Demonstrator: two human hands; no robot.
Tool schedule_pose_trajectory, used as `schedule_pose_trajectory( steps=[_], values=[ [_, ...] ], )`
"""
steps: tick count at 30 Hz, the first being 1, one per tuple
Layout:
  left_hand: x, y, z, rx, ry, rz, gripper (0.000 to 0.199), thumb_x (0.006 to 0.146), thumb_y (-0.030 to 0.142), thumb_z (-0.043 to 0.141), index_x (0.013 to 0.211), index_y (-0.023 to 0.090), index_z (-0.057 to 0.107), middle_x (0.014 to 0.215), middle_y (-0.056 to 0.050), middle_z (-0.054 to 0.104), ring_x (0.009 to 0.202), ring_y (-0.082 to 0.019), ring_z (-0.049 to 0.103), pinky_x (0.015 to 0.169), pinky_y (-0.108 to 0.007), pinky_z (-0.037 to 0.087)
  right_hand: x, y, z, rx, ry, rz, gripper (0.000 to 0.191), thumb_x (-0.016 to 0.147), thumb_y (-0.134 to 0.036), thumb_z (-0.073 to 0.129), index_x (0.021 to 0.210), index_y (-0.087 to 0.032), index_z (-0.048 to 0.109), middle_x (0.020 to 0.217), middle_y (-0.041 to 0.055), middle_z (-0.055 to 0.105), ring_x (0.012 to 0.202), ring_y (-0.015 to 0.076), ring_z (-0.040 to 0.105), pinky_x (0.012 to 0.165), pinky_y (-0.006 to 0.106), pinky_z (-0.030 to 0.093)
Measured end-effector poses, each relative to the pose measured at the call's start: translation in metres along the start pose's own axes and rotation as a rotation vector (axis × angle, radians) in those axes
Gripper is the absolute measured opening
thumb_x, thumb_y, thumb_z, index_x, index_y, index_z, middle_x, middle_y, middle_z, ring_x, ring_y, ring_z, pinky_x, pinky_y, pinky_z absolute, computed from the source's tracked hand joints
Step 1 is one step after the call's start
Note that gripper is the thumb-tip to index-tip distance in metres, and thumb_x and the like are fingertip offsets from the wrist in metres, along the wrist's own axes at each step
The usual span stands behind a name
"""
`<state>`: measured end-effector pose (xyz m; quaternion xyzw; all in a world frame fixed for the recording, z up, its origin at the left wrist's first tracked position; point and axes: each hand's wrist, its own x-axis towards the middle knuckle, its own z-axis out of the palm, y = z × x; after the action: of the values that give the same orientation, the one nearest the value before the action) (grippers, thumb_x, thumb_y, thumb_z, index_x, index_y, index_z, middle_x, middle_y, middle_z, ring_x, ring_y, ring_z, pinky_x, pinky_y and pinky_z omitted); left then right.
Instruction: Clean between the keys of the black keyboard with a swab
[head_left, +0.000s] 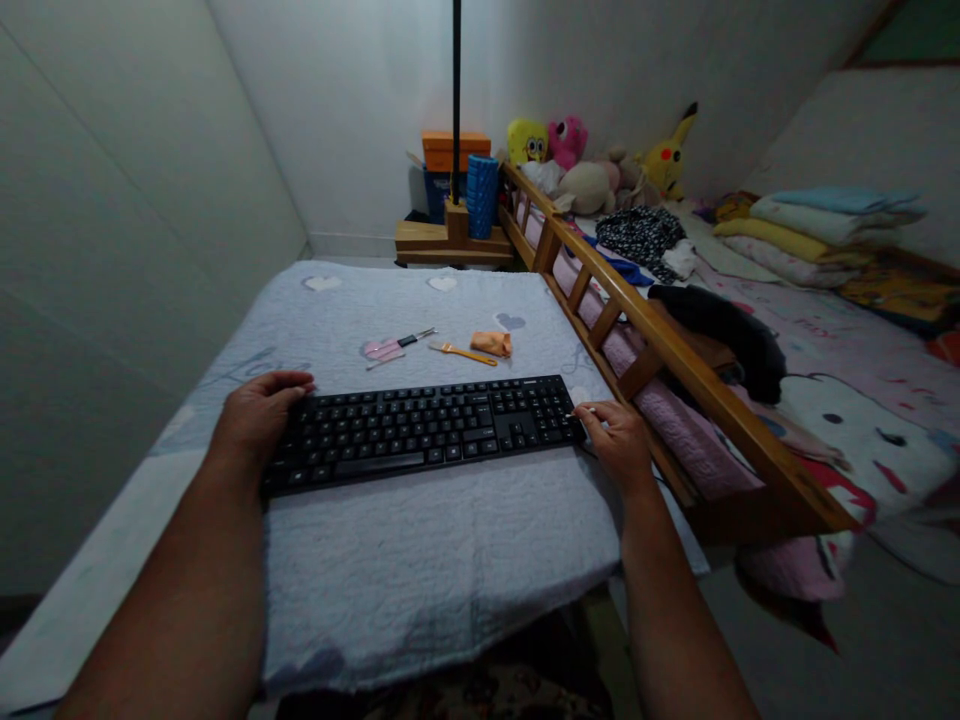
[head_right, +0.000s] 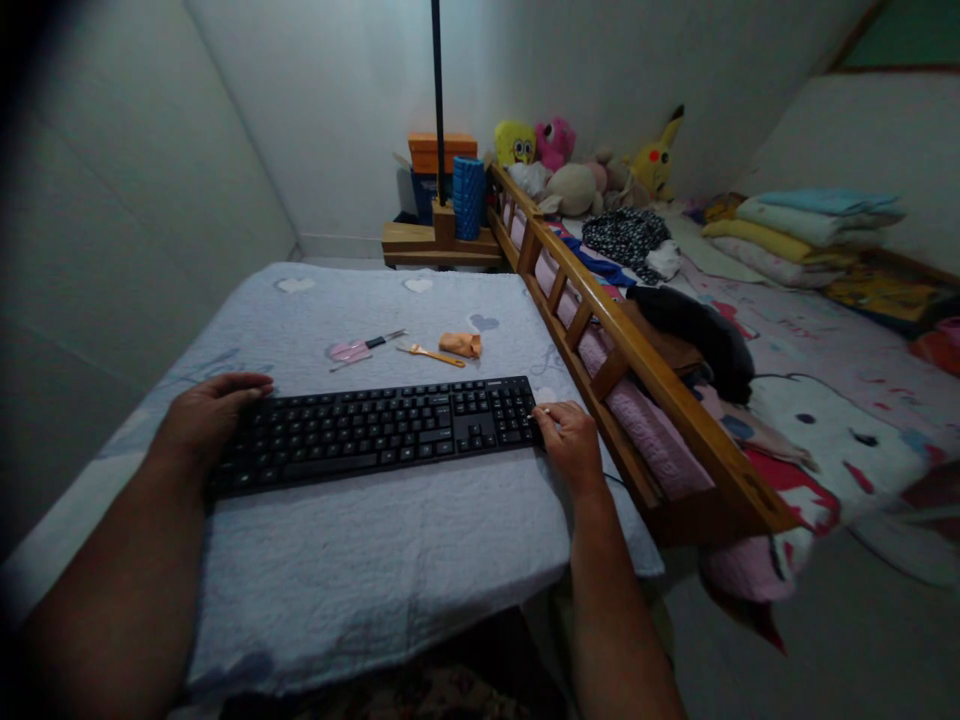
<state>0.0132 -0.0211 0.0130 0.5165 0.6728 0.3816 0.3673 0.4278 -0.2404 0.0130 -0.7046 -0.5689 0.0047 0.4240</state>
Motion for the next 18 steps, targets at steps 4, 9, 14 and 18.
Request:
schedule_pose_trajectory(
  steps=[4,9,14,18],
  values=[
    [0.003,-0.004,0.000,-0.005,-0.009,0.010,0.036,0.062,0.027,0.071,0.096,0.018,0.076,0.092,-0.006,0.074,0.081,-0.021,0.063,0.082,-0.033,0.049,-0.008,-0.001,0.000,0.020,0.023,-0.008,0.022,0.091,-0.032,0.059,0.081,-0.022,0.076,0.083,0.0060,0.077,0.082,0.0235,0.068,0.078,0.037,0.050],
    [0.001,-0.002,0.000,0.013,-0.004,-0.003,0.034,0.063,0.026,0.070,0.096,0.018,0.076,0.093,-0.006,0.075,0.082,-0.021,0.064,0.085,-0.036,0.050,-0.013,-0.002,0.001,0.045,0.064,-0.023,0.021,0.091,-0.030,0.059,0.080,-0.022,0.075,0.082,0.0053,0.076,0.082,0.0232,0.068,0.078,0.037,0.049],
    [-0.005,0.005,0.001,-0.021,0.010,-0.010,0.026,0.064,0.022,0.070,0.090,0.018,0.075,0.088,-0.005,0.074,0.080,-0.020,0.063,0.085,-0.035,0.051,-0.015,-0.002,-0.001,0.069,0.063,-0.022,0.021,0.091,-0.029,0.059,0.076,-0.022,0.072,0.078,0.0040,0.074,0.080,0.0220,0.067,0.077,0.036,0.048],
    [-0.008,0.008,0.001,-0.024,0.016,-0.020,0.022,0.065,0.021,0.070,0.086,0.019,0.075,0.082,-0.003,0.073,0.077,-0.019,0.063,0.083,-0.033,0.051,-0.015,-0.003,-0.003,0.084,0.045,-0.009,0.024,0.091,-0.029,0.058,0.072,-0.022,0.070,0.076,0.0032,0.072,0.079,0.0215,0.066,0.077,0.035,0.047]
  ],
)
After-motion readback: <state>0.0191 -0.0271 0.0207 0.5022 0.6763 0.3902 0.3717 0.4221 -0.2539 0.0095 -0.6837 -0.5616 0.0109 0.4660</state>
